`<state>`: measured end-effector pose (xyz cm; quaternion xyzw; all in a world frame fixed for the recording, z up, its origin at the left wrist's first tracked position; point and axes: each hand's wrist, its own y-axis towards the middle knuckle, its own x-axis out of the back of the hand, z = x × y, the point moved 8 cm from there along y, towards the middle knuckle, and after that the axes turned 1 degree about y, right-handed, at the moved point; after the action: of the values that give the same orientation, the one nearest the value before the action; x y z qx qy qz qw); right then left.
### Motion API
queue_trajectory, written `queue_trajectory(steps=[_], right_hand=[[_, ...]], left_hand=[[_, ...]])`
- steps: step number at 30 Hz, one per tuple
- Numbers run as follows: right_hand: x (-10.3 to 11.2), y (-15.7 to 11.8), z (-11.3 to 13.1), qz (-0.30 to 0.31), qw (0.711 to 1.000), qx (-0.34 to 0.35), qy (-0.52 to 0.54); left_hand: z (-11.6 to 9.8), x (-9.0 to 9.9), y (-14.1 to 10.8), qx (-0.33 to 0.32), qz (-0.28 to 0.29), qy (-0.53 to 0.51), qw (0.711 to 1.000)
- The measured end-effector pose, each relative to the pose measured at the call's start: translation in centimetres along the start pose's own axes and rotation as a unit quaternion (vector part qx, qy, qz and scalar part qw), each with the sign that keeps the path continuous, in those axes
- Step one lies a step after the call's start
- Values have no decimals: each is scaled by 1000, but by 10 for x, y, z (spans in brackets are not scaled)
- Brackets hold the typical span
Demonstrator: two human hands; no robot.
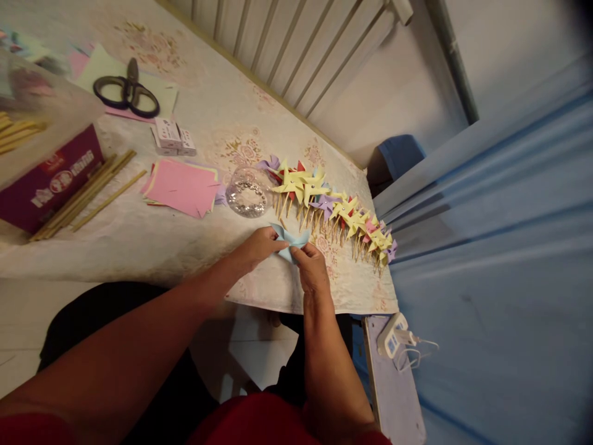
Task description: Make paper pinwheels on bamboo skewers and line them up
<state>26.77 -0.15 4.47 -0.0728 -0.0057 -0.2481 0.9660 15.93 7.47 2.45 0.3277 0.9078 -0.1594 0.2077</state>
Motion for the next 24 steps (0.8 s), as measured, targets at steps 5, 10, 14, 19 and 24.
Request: queue_trajectory(steps=[5,10,14,19,24], right_hand=[[11,-6,-6,-31,999,-20,30],[32,-9,-22,-103,994,-22,4],[58,-12,-20,-175,980,44,-87],[91,-24,-20,-267,921,132,-252],[90,-33,-29,-266,852,219,-395]], left_hand=[[3,9,2,-5,-21,-19,1000],[5,14,4,2,-36,-16,999],[5,15,5,19,-44,-46,998],[7,19,6,20,-42,-70,996],[17,30,8,23,-55,-80,995]])
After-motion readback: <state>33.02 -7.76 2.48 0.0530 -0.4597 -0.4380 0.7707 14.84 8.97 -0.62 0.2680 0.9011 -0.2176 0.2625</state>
